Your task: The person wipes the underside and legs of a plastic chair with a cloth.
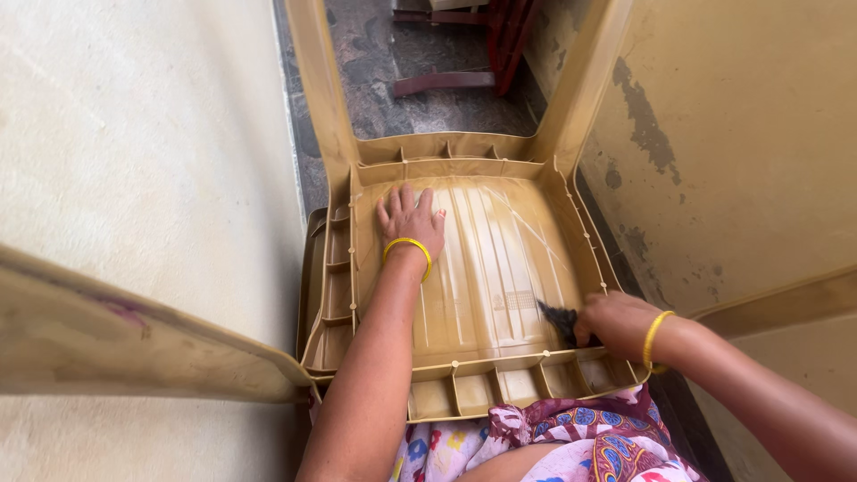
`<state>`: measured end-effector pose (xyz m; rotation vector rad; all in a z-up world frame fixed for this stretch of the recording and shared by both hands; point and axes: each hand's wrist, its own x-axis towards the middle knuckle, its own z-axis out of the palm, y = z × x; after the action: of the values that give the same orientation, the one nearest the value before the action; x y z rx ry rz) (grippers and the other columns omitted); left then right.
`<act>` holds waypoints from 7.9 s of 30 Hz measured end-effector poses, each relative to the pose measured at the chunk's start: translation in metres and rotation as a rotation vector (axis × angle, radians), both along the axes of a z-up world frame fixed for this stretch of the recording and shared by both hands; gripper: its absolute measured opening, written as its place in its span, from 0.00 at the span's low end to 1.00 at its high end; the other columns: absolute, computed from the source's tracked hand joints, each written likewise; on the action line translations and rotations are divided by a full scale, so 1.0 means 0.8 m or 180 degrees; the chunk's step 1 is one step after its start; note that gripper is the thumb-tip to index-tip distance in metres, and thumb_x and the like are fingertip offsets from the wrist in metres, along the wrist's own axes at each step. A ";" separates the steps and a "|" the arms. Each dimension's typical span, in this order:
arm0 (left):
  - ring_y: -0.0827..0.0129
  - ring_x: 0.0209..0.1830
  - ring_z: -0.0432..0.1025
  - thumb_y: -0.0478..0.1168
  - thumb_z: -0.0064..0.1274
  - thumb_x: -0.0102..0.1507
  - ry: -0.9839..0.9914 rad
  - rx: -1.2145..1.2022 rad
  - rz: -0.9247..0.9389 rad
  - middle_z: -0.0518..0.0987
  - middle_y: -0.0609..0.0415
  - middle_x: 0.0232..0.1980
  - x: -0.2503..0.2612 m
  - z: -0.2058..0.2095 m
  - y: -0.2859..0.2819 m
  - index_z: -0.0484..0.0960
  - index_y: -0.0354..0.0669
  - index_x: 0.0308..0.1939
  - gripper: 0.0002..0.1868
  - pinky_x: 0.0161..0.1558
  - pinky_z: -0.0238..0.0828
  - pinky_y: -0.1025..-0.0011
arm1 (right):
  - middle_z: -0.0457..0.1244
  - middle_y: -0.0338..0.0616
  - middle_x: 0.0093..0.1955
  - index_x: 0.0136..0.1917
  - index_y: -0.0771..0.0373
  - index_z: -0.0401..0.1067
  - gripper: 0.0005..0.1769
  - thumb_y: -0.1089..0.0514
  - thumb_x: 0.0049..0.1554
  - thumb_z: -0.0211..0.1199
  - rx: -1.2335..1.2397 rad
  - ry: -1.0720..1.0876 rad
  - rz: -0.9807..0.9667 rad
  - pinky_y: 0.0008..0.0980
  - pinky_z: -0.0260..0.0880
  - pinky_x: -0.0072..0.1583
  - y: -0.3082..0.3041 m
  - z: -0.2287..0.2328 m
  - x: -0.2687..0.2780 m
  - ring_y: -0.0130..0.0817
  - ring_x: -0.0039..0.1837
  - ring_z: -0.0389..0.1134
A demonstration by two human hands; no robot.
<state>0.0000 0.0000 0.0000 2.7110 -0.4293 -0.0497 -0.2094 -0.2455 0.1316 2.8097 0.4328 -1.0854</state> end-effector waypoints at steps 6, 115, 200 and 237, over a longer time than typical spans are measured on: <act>0.49 0.80 0.45 0.55 0.44 0.67 -0.0014 -0.0053 -0.0012 0.57 0.44 0.78 -0.002 -0.001 0.004 0.67 0.53 0.70 0.28 0.76 0.29 0.45 | 0.69 0.37 0.50 0.45 0.48 0.81 0.09 0.54 0.58 0.60 -0.1092 0.0043 0.0695 0.40 0.59 0.64 -0.001 -0.034 0.044 0.38 0.65 0.61; 0.42 0.78 0.46 0.50 0.47 0.65 0.0068 -0.0267 0.0148 0.57 0.36 0.75 -0.008 0.041 0.003 0.68 0.45 0.69 0.29 0.75 0.32 0.41 | 0.72 0.40 0.59 0.58 0.44 0.83 0.20 0.60 0.56 0.59 -0.0151 -0.1144 -0.0687 0.40 0.71 0.65 -0.125 -0.211 0.454 0.44 0.63 0.71; 0.80 0.36 0.76 0.24 0.59 0.58 0.0785 -0.1991 0.0149 0.85 0.56 0.38 0.011 0.000 0.031 0.86 0.37 0.40 0.09 0.41 0.74 0.79 | 0.70 0.45 0.47 0.45 0.56 0.81 0.05 0.59 0.55 0.65 0.3008 -0.2654 -0.2925 0.39 0.69 0.57 -0.041 -0.142 0.269 0.37 0.40 0.73; 0.47 0.55 0.76 0.35 0.57 0.60 0.0526 0.0861 0.0894 0.81 0.40 0.54 0.229 -0.008 0.008 0.87 0.44 0.48 0.13 0.57 0.73 0.58 | 0.63 0.39 0.54 0.49 0.54 0.79 0.09 0.58 0.53 0.68 0.2965 -0.2172 -0.3101 0.38 0.70 0.57 -0.030 -0.120 0.267 0.38 0.49 0.70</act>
<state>0.1832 0.0060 -0.0063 2.9740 0.0106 -0.2692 0.0041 -0.2692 0.0356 4.0274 -0.7864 0.2997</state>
